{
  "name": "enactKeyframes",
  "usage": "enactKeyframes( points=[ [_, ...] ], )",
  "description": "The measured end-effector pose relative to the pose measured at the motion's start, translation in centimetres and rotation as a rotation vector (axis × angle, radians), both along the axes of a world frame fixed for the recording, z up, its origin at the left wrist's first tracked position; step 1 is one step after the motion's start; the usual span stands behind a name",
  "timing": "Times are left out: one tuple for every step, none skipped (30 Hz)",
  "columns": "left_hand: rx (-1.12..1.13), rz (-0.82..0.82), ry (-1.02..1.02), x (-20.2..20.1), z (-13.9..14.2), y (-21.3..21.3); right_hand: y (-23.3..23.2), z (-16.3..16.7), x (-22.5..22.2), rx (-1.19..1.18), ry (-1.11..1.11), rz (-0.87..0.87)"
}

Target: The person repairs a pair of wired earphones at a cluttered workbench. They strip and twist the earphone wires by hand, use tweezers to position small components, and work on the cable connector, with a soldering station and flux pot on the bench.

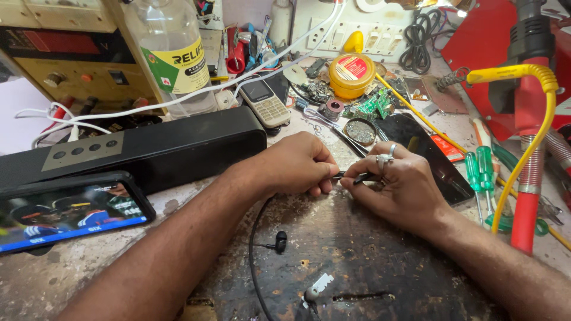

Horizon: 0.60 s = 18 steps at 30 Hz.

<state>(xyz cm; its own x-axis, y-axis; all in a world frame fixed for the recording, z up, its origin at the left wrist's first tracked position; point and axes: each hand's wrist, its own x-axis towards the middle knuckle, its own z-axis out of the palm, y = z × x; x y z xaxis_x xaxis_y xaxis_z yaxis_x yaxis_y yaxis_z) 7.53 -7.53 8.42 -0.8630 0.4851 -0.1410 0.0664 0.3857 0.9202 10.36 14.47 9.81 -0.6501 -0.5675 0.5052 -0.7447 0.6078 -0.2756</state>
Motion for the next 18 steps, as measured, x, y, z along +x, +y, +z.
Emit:
enactKeyframes(
  points=[
    [-0.019, -0.002, -0.001, 0.13, 0.16, -0.06, 0.05, 0.10, -0.03, 0.011, -0.032, -0.011],
    [-0.038, -0.004, -0.004, 0.24, 0.33, -0.12, 0.07, 0.19, -0.08, 0.021, -0.066, -0.022],
    [-0.043, -0.003, -0.001, 0.34, 0.44, -0.14, 0.05, 0.22, -0.12, 0.032, -0.102, -0.032],
    [-0.048, -0.001, 0.004, 0.39, 0.55, -0.18, 0.00, 0.25, -0.16, 0.024, -0.121, -0.045],
    [-0.053, 0.000, 0.006, 0.39, 0.60, -0.20, -0.05, 0.22, -0.21, 0.015, -0.142, -0.059],
    [-0.060, -0.025, 0.046, 0.39, 0.60, -0.22, -0.09, 0.18, -0.22, 0.007, -0.164, -0.073],
    [-0.068, -0.051, 0.089, 0.30, 0.61, -0.29, -0.09, 0.17, -0.26, 0.010, -0.132, -0.052],
    [-0.076, -0.076, 0.131, 0.24, 0.56, -0.32, -0.07, 0.14, -0.24, 0.014, -0.102, -0.031],
    [-0.070, -0.070, 0.124, 0.16, 0.48, -0.32, -0.04, 0.12, -0.25, 0.018, -0.070, -0.009],
    [-0.063, -0.063, 0.116, 0.12, 0.38, -0.30, -0.01, 0.07, -0.23, -0.003, -0.110, -0.024],
    [-0.056, -0.057, 0.107, 0.09, 0.26, -0.26, 0.00, 0.01, -0.22, -0.023, -0.150, -0.039],
    [-0.051, -0.058, 0.112, 0.04, 0.19, -0.20, 0.01, -0.01, -0.24, -0.044, -0.187, -0.054],
    [-0.046, -0.059, 0.115, 0.04, 0.09, -0.11, 0.04, -0.03, -0.25, -0.035, -0.160, -0.056],
    [-0.040, -0.058, 0.118, 0.06, 0.03, -0.06, 0.02, -0.07, -0.29, -0.027, -0.133, -0.058],
    [-0.041, -0.030, 0.115, 0.11, -0.03, 0.03, -0.02, -0.11, -0.34, -0.019, -0.107, -0.058],
    [-0.042, -0.001, 0.112, 0.19, -0.09, 0.16, -0.05, -0.15, -0.37, -0.023, -0.097, -0.053],
    [-0.042, 0.026, 0.109, 0.23, -0.08, 0.22, -0.10, -0.17, -0.42, -0.026, -0.087, -0.049],
    [-0.047, 0.028, 0.105, 0.26, -0.05, 0.27, -0.09, -0.17, -0.44, -0.029, -0.077, -0.044]
  ],
)
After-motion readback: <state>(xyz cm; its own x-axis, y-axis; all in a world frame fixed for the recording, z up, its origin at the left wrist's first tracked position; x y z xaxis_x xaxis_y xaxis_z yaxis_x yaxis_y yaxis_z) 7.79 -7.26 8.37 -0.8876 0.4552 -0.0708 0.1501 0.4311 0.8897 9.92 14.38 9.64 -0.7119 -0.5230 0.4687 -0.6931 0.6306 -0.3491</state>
